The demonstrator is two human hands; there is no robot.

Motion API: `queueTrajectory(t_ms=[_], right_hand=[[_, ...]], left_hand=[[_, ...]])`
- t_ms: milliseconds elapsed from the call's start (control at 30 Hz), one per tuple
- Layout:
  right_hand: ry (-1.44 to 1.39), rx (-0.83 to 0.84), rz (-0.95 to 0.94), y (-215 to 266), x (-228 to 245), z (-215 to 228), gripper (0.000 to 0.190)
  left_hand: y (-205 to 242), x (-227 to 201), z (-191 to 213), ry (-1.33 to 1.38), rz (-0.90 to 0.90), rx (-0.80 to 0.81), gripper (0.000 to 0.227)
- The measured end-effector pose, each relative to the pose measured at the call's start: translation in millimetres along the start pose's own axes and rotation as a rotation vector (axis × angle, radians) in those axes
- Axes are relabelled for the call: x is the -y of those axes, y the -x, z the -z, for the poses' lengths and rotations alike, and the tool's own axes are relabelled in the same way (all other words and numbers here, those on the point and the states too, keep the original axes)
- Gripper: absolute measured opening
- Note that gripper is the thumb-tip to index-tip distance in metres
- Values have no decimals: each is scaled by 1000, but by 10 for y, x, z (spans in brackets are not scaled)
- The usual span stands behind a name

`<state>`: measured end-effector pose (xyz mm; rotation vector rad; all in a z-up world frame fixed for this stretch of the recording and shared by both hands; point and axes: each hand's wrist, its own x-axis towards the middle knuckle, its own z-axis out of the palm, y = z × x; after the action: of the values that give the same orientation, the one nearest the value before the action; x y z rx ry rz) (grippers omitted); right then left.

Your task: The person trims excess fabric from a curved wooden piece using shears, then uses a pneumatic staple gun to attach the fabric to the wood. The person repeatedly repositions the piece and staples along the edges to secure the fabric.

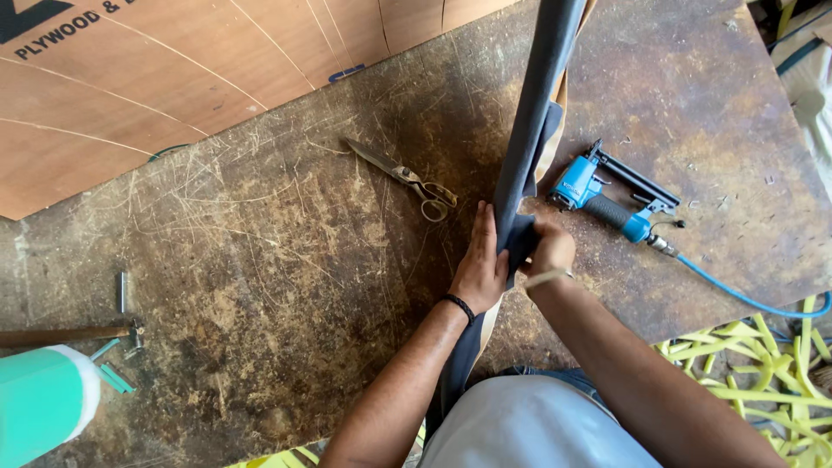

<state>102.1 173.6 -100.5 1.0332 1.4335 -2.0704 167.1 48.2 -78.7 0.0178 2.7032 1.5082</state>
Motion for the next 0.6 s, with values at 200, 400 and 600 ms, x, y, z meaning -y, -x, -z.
queueTrajectory(t_ms=[200,400,600], right_hand=[[475,-300,270,-42,-110,-296,63],[464,-242,353,-295,-332,-173,70],[563,-258,447,-376,-536,-199,70]], left_hand=[[-6,68,-50,52,-10,-2,87],[23,513,-189,387,56,38,80],[-672,845,-269,976,263,114,77]])
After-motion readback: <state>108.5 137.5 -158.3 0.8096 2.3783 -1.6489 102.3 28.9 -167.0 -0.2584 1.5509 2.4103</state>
